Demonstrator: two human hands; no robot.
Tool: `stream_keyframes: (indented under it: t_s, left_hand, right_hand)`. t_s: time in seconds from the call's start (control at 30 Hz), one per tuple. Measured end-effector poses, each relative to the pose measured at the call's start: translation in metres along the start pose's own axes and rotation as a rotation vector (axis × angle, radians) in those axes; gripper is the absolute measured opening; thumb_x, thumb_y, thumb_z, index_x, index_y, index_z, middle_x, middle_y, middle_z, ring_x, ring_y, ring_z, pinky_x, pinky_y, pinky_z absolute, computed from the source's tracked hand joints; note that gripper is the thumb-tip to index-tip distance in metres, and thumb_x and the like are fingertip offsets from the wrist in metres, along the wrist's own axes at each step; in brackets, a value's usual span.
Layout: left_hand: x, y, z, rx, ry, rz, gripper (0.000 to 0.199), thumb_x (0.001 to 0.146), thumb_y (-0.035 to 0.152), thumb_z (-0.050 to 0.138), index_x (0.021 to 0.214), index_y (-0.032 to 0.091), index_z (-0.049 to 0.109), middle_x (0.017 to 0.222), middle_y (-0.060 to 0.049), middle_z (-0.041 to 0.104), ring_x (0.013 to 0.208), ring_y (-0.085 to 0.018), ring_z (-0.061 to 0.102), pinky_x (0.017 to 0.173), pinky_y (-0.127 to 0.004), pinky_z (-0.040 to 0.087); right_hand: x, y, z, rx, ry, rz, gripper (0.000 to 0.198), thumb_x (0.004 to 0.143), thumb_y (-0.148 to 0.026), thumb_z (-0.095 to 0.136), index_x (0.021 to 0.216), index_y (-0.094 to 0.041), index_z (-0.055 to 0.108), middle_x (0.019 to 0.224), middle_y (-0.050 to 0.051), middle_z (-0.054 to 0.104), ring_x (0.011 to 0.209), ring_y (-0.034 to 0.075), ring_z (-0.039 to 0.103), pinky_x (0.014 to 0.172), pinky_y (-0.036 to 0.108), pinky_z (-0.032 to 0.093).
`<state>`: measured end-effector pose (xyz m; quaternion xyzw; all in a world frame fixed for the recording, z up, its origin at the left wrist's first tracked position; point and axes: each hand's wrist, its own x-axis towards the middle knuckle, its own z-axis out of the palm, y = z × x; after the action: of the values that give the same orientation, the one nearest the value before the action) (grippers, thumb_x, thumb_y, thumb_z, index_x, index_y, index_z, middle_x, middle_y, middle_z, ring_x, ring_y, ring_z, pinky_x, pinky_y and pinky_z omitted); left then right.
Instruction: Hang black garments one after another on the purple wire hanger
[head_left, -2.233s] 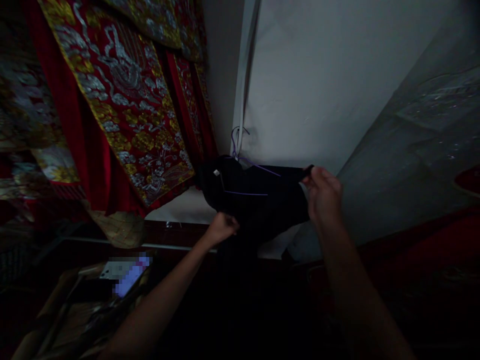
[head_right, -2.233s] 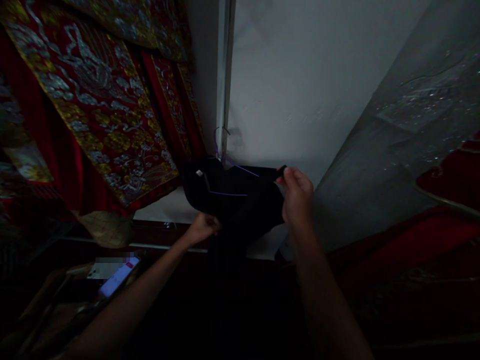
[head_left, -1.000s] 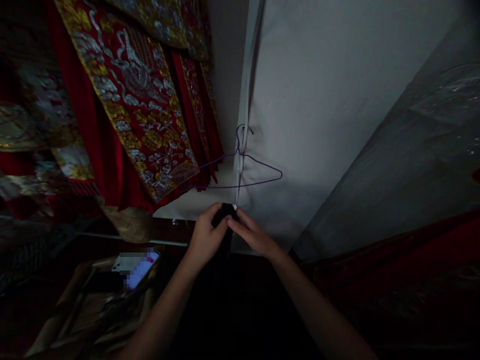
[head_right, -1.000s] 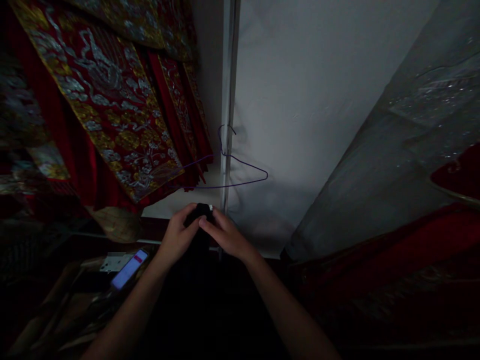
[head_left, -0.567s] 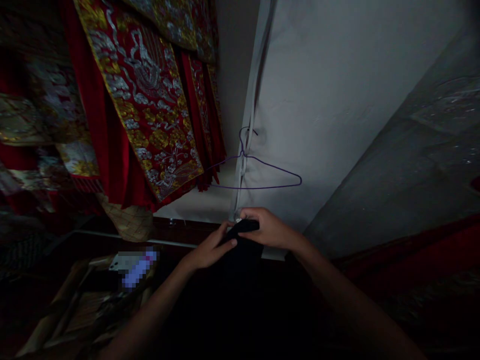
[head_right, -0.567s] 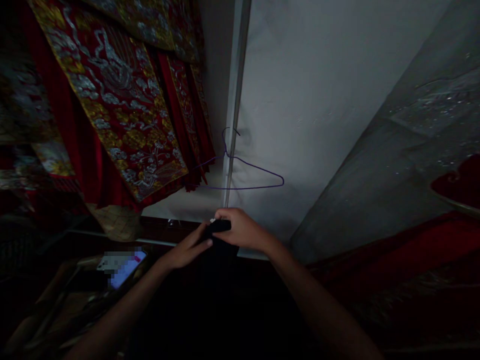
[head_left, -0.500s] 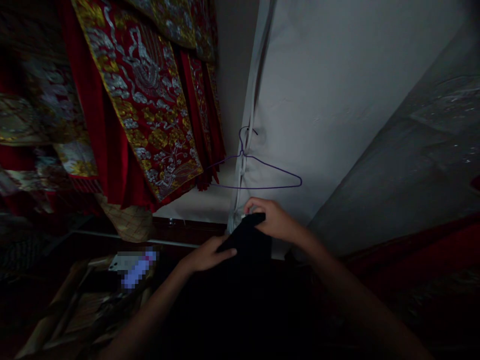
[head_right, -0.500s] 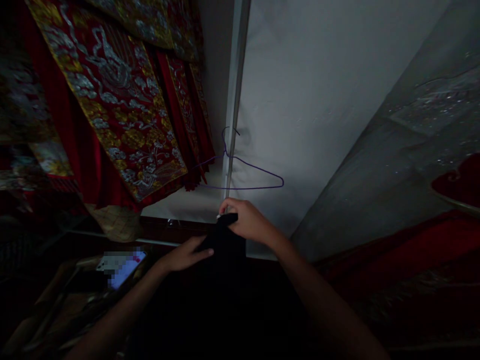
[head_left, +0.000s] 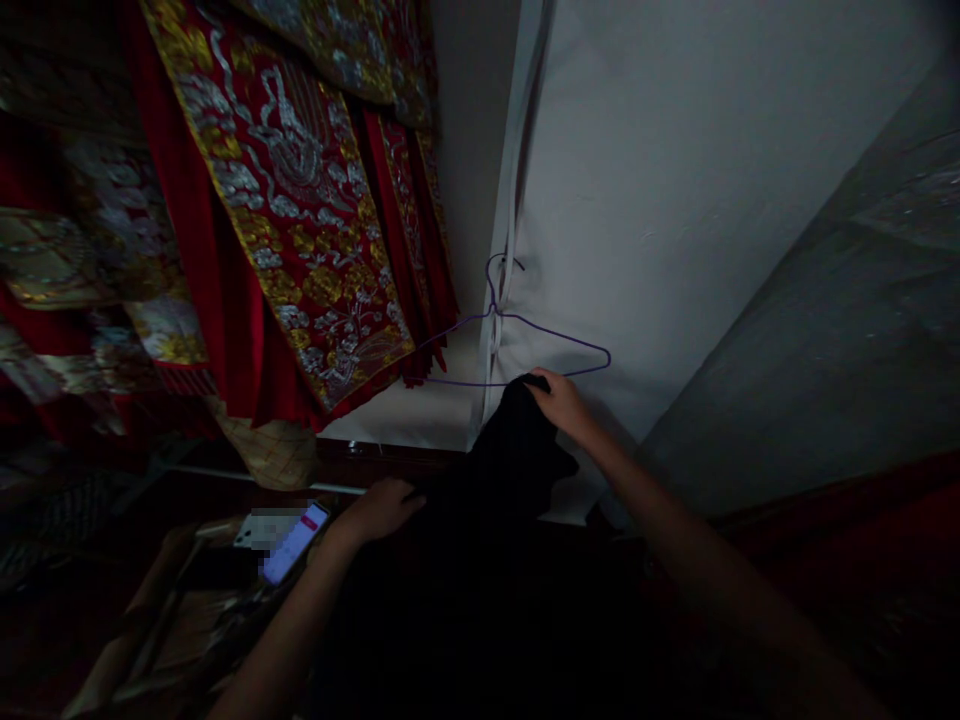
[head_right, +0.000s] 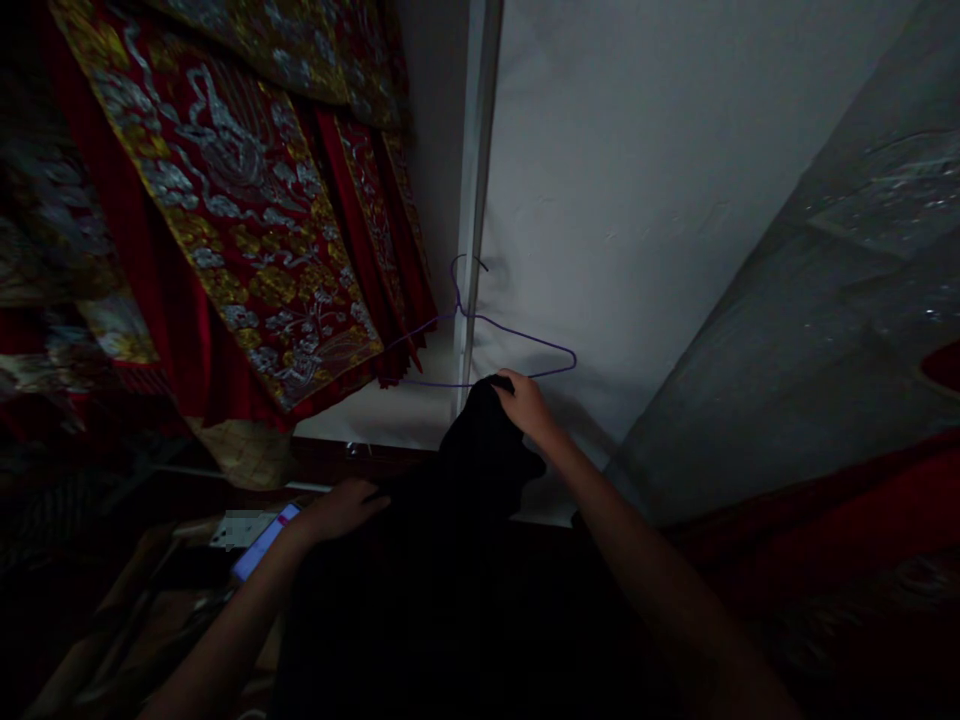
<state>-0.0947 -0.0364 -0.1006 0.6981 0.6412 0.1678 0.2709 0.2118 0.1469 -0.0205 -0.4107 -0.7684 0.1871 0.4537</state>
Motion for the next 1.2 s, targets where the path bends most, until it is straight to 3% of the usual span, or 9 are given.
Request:
stream_keyframes:
  t_s: [0.17, 0.4, 0.53, 0.63, 0.77, 0.87, 0.97, 1.07, 1.2]
  left_hand:
    - [0.016, -0.009, -0.032, -0.17, 0.385, -0.064, 0.023, 0.088, 0.039, 0.058, 0.078, 0.023, 0.07, 0.087, -0.01, 0.074, 0.097, -0.03, 0.068, 0.095, -0.042, 0.046]
    - [0.062, 0.044, -0.086, -0.251, 0.753, 0.259, 0.031, 0.094, 0.027, 0.041, 0.114, 0.018, 0.062, 0.134, -0.012, 0.063, 0.132, -0.025, 0.054, 0.117, -0.042, 0.036]
    - [0.09, 0.082, -0.105, -0.23, 0.753, 0.469, 0.029, 0.09, 0.017, 0.045, 0.117, 0.019, 0.056, 0.12, -0.01, 0.069, 0.119, -0.022, 0.063, 0.108, -0.039, 0.044]
    - [0.107, 0.092, -0.116, -0.11, 0.665, 0.532, 0.038, 0.084, 0.01, 0.043, 0.118, 0.016, 0.057, 0.105, -0.009, 0.071, 0.104, -0.022, 0.067, 0.099, -0.038, 0.049]
    - [0.118, 0.086, -0.132, 0.012, 0.577, 0.554, 0.036, 0.084, 0.011, 0.039, 0.109, 0.015, 0.065, 0.105, -0.01, 0.071, 0.1, -0.022, 0.066, 0.097, -0.038, 0.05]
    - [0.115, 0.081, -0.149, 0.071, 0.551, 0.575, 0.036, 0.087, 0.014, 0.039, 0.111, 0.016, 0.066, 0.108, -0.009, 0.071, 0.101, -0.023, 0.065, 0.097, -0.038, 0.05]
    - [0.111, 0.079, -0.164, 0.113, 0.527, 0.605, 0.032, 0.09, 0.021, 0.042, 0.11, 0.018, 0.067, 0.109, -0.009, 0.067, 0.105, -0.023, 0.063, 0.1, -0.039, 0.047]
    - [0.111, 0.075, -0.17, 0.084, 0.649, 0.568, 0.025, 0.092, 0.033, 0.049, 0.102, 0.019, 0.067, 0.107, -0.008, 0.062, 0.108, -0.024, 0.057, 0.103, -0.04, 0.045]
    - [0.119, 0.074, -0.158, -0.149, 0.763, 0.366, 0.027, 0.087, 0.045, 0.061, 0.092, 0.019, 0.062, 0.093, -0.005, 0.062, 0.089, -0.021, 0.059, 0.086, -0.035, 0.049]
  right_hand:
    - [-0.009, -0.015, -0.043, -0.12, -0.023, -0.046, 0.021, 0.086, -0.036, 0.059, 0.084, -0.019, 0.07, 0.075, 0.003, 0.069, 0.07, 0.021, 0.062, 0.067, 0.031, 0.043]
    - [-0.012, -0.044, -0.053, -0.121, -0.124, -0.055, 0.026, 0.086, -0.041, 0.06, 0.08, -0.018, 0.07, 0.075, 0.004, 0.07, 0.071, 0.022, 0.063, 0.066, 0.031, 0.043]
    - [-0.027, -0.045, -0.042, -0.05, -0.068, -0.041, 0.025, 0.085, -0.039, 0.06, 0.08, -0.018, 0.071, 0.076, 0.004, 0.072, 0.074, 0.023, 0.066, 0.069, 0.032, 0.047]
    - [-0.037, -0.047, -0.044, -0.022, -0.06, -0.048, 0.019, 0.085, -0.03, 0.058, 0.087, -0.019, 0.073, 0.082, 0.004, 0.075, 0.079, 0.023, 0.069, 0.071, 0.032, 0.05]
    - [-0.032, -0.042, -0.07, -0.175, 0.105, -0.062, 0.025, 0.086, -0.026, 0.057, 0.104, -0.022, 0.074, 0.1, 0.006, 0.076, 0.088, 0.024, 0.07, 0.081, 0.035, 0.052]
    - [-0.016, -0.026, -0.104, -0.305, 0.304, 0.034, 0.026, 0.087, -0.043, 0.062, 0.092, -0.019, 0.073, 0.09, 0.009, 0.073, 0.079, 0.025, 0.067, 0.076, 0.037, 0.052]
    - [-0.001, -0.011, -0.136, -0.189, 0.124, 0.162, 0.041, 0.076, -0.058, 0.07, 0.067, -0.018, 0.066, 0.069, 0.006, 0.067, 0.071, 0.024, 0.065, 0.069, 0.036, 0.05]
    - [0.008, -0.014, -0.15, 0.214, -0.127, 0.3, 0.048, 0.066, -0.065, 0.077, 0.071, -0.019, 0.067, 0.071, 0.005, 0.069, 0.071, 0.023, 0.066, 0.069, 0.036, 0.053]
    - [0.016, -0.043, -0.133, 0.454, -0.058, 0.309, 0.05, 0.083, -0.07, 0.06, 0.086, -0.02, 0.069, 0.082, 0.011, 0.072, 0.08, 0.025, 0.068, 0.072, 0.039, 0.058]
